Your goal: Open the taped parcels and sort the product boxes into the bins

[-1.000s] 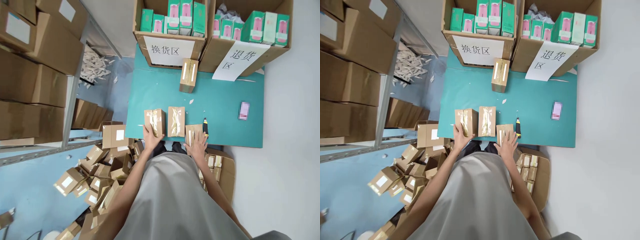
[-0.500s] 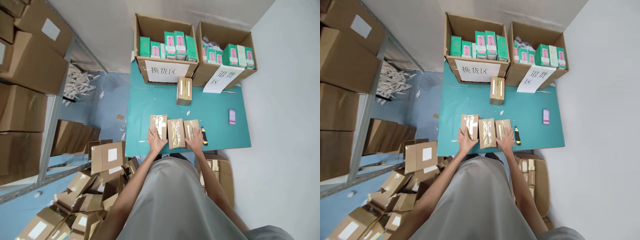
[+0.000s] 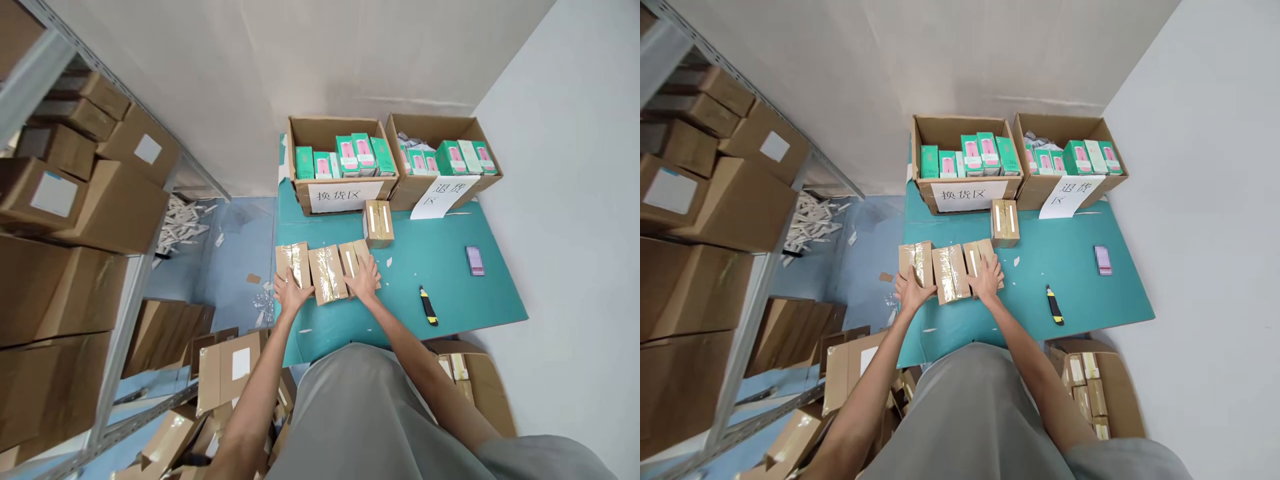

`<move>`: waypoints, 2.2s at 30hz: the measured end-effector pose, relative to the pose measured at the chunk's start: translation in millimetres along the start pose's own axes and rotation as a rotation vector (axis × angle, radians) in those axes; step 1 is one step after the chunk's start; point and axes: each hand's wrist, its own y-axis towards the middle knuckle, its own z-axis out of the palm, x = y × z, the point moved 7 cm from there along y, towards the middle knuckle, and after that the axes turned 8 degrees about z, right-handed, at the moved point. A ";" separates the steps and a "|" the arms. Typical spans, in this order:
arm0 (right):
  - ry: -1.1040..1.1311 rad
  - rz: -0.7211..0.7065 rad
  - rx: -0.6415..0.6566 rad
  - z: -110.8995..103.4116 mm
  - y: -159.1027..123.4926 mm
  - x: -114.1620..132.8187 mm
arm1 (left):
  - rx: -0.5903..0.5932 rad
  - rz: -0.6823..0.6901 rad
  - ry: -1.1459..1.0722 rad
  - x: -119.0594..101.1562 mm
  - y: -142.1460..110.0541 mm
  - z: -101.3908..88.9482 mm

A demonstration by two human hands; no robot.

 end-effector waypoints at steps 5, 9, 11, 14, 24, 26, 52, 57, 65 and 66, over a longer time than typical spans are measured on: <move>-0.021 -0.024 0.011 -6.5 58.5 46.0 | 0.031 0.042 0.003 -6.1 64.5 -13.2; -0.091 -0.130 0.137 0.7 81.1 48.4 | 0.166 0.247 0.024 -4.9 71.2 -3.6; -0.136 -0.278 0.218 13.2 74.0 39.3 | 0.222 0.347 0.090 -2.1 59.3 6.7; -0.215 -0.509 0.198 31.1 52.1 22.2 | 0.247 0.379 0.218 1.8 44.2 20.9; -0.169 -0.504 -0.102 44.3 91.2 43.4 | 0.170 0.421 0.361 -27.6 108.3 19.7; -0.147 -0.498 -0.109 41.7 108.1 56.6 | 0.148 0.411 0.372 -33.6 125.2 17.4; -0.048 -0.133 -0.110 -33.6 126.0 -73.5 | 0.140 0.182 0.283 -69.5 17.5 99.2; -0.075 -0.273 -0.230 -1.1 26.5 -144.1 | 0.453 0.176 0.162 -32.9 -97.4 180.1; -0.238 -0.799 0.096 37.0 -81.8 -172.1 | 0.263 0.268 -0.146 -24.4 -120.3 155.5; -0.246 -0.889 0.148 37.4 -86.6 -165.6 | 0.255 0.263 -0.174 -22.2 -120.7 153.6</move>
